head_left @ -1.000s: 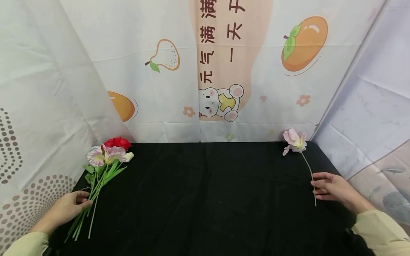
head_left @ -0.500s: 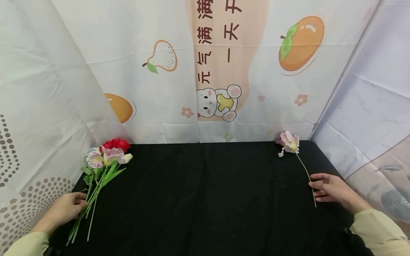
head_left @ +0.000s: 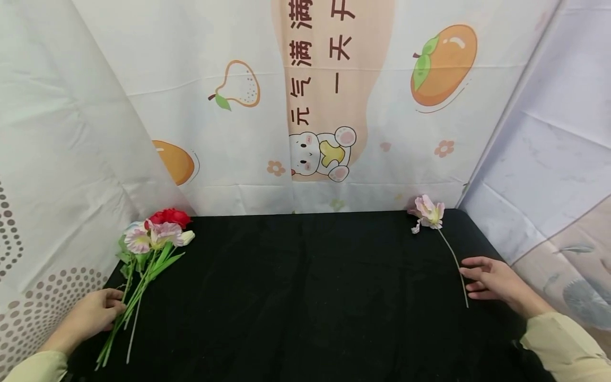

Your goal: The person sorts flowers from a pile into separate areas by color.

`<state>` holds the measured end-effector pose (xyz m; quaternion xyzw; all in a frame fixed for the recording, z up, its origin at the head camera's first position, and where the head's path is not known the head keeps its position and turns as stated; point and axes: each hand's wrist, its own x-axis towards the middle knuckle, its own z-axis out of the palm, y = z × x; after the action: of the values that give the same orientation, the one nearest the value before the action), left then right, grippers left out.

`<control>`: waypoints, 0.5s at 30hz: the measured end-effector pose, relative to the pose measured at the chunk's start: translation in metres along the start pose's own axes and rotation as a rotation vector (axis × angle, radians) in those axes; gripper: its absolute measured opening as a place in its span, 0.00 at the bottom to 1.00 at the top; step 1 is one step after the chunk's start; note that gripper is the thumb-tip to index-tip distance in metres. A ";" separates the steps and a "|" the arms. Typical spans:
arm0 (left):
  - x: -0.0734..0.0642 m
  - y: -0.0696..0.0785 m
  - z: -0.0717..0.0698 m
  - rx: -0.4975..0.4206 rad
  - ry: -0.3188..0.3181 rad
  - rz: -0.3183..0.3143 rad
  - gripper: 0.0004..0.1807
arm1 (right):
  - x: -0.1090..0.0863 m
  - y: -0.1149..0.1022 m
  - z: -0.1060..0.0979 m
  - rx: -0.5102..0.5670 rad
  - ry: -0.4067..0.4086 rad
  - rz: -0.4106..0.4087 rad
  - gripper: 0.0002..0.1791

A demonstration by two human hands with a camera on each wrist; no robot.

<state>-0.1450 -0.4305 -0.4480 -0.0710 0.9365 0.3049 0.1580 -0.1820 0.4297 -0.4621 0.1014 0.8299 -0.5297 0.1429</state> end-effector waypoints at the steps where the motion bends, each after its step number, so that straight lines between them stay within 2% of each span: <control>1: 0.000 0.000 0.000 -0.005 0.000 -0.006 0.24 | 0.000 0.000 0.000 0.001 -0.001 -0.002 0.34; 9: 0.001 -0.001 0.000 -0.032 0.018 -0.012 0.25 | -0.002 0.000 -0.001 0.033 -0.002 -0.002 0.31; 15: -0.003 -0.004 -0.001 -0.071 0.083 0.012 0.25 | -0.001 0.000 0.000 0.045 -0.009 -0.024 0.29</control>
<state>-0.1420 -0.4336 -0.4486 -0.0837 0.9312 0.3358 0.1145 -0.1811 0.4300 -0.4616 0.0924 0.8184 -0.5502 0.1379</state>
